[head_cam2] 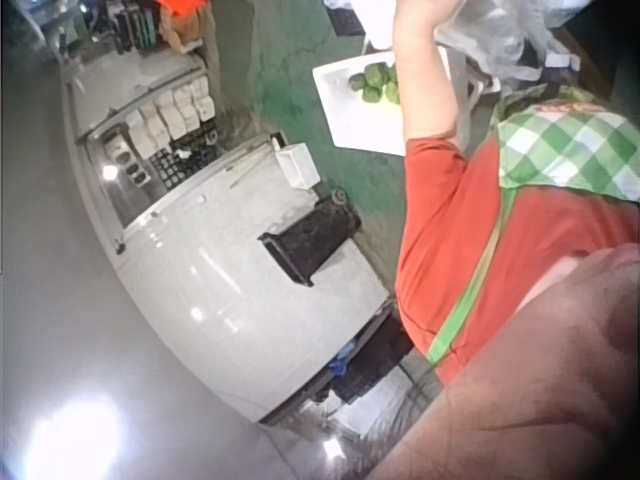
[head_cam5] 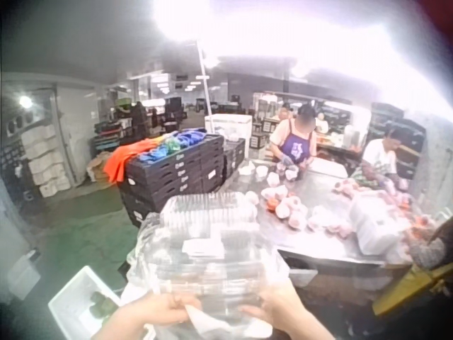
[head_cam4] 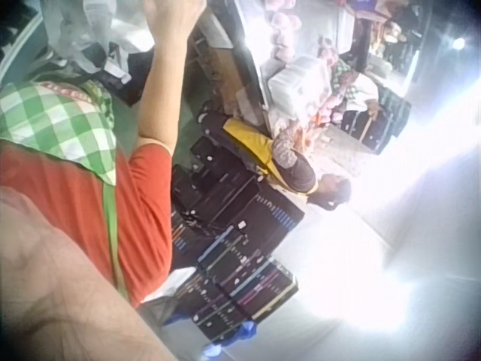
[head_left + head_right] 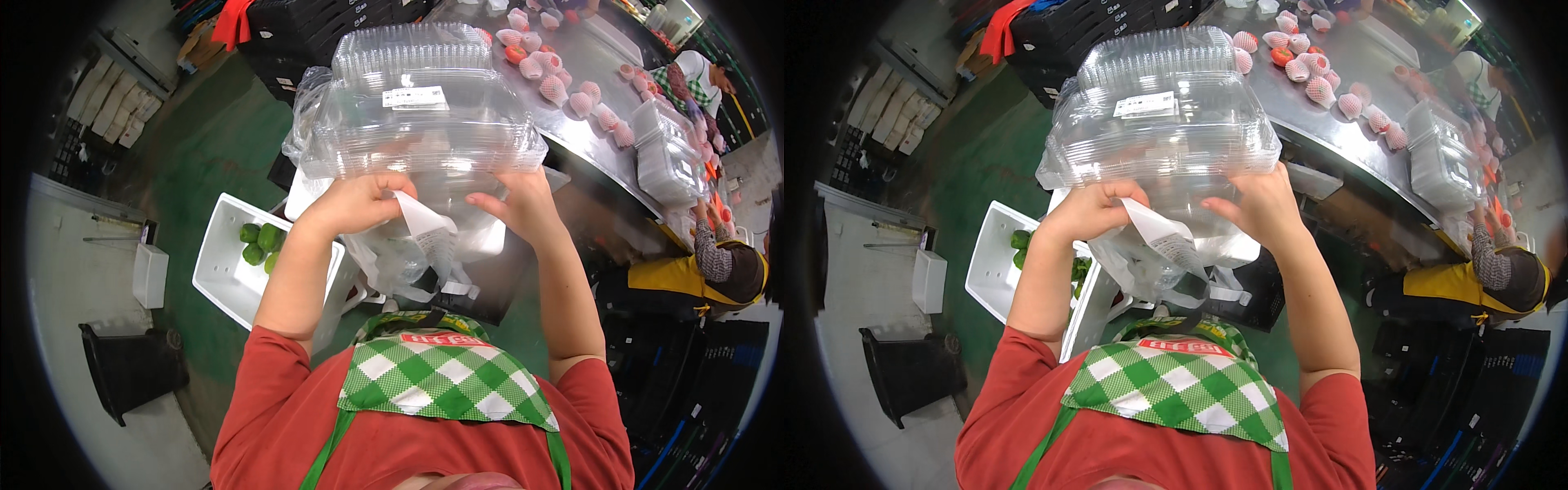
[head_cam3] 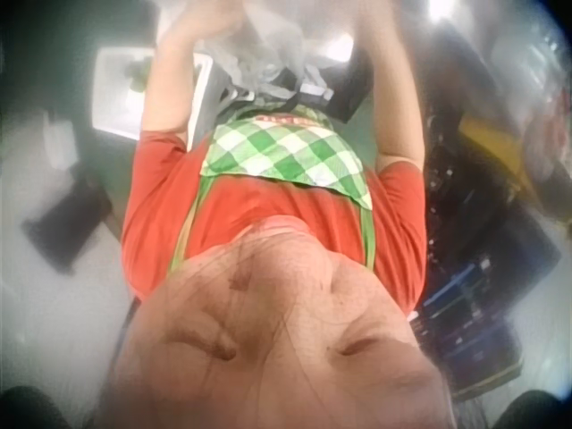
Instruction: The person unpacks a stack of clear plastic containers from a cardboard box and places them on a metal table. Then the person applies printed labels to the containers one by one, smoothing each label onto the surface.
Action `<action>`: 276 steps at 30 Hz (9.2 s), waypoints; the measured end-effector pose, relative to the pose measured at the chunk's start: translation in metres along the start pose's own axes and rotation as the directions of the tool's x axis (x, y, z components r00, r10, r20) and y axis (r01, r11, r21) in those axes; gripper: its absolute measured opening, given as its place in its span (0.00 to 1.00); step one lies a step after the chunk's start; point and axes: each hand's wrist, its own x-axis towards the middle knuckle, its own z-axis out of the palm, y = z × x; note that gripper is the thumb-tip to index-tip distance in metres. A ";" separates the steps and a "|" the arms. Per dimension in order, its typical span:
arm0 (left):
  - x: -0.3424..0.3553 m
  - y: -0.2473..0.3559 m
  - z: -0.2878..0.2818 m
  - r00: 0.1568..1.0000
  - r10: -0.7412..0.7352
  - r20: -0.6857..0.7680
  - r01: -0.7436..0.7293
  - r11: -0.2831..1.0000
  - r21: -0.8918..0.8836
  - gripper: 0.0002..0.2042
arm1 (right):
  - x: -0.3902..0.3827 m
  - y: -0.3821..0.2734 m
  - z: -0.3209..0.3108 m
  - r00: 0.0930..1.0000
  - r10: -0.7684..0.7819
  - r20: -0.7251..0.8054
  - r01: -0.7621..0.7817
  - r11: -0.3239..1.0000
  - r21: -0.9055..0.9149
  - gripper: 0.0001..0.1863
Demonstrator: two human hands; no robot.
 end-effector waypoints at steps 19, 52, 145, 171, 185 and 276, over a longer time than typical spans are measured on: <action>-0.028 -0.025 0.089 0.599 0.677 -0.428 -0.310 0.689 0.655 0.09 | 0.026 0.001 0.009 0.959 0.161 -0.233 -0.092 0.955 0.281 0.10; -0.023 -0.007 0.016 0.782 0.513 -0.355 -0.357 0.835 0.419 0.14 | -0.002 -0.063 0.048 0.945 0.303 0.124 -0.301 0.659 0.689 0.05; 0.015 -0.025 0.033 0.606 0.470 -0.642 -0.484 0.858 0.171 0.05 | 0.011 -0.038 0.007 0.783 -0.100 -0.614 0.031 0.992 -0.121 0.11; 0.014 -0.025 0.026 0.712 0.604 -0.358 -0.554 0.797 0.241 0.09 | -0.026 -0.087 0.046 0.811 0.475 0.341 -0.381 -0.013 0.924 0.25; 0.012 -0.023 0.027 0.720 0.614 -0.323 -0.617 0.779 0.108 0.07 | -0.015 -0.087 0.041 0.834 0.443 0.330 -0.429 0.143 0.892 0.16; -0.003 -0.031 0.046 0.616 0.518 -0.593 -0.423 0.853 0.306 0.08 | -0.016 -0.095 0.038 0.870 0.492 -0.010 -0.259 0.476 0.840 0.20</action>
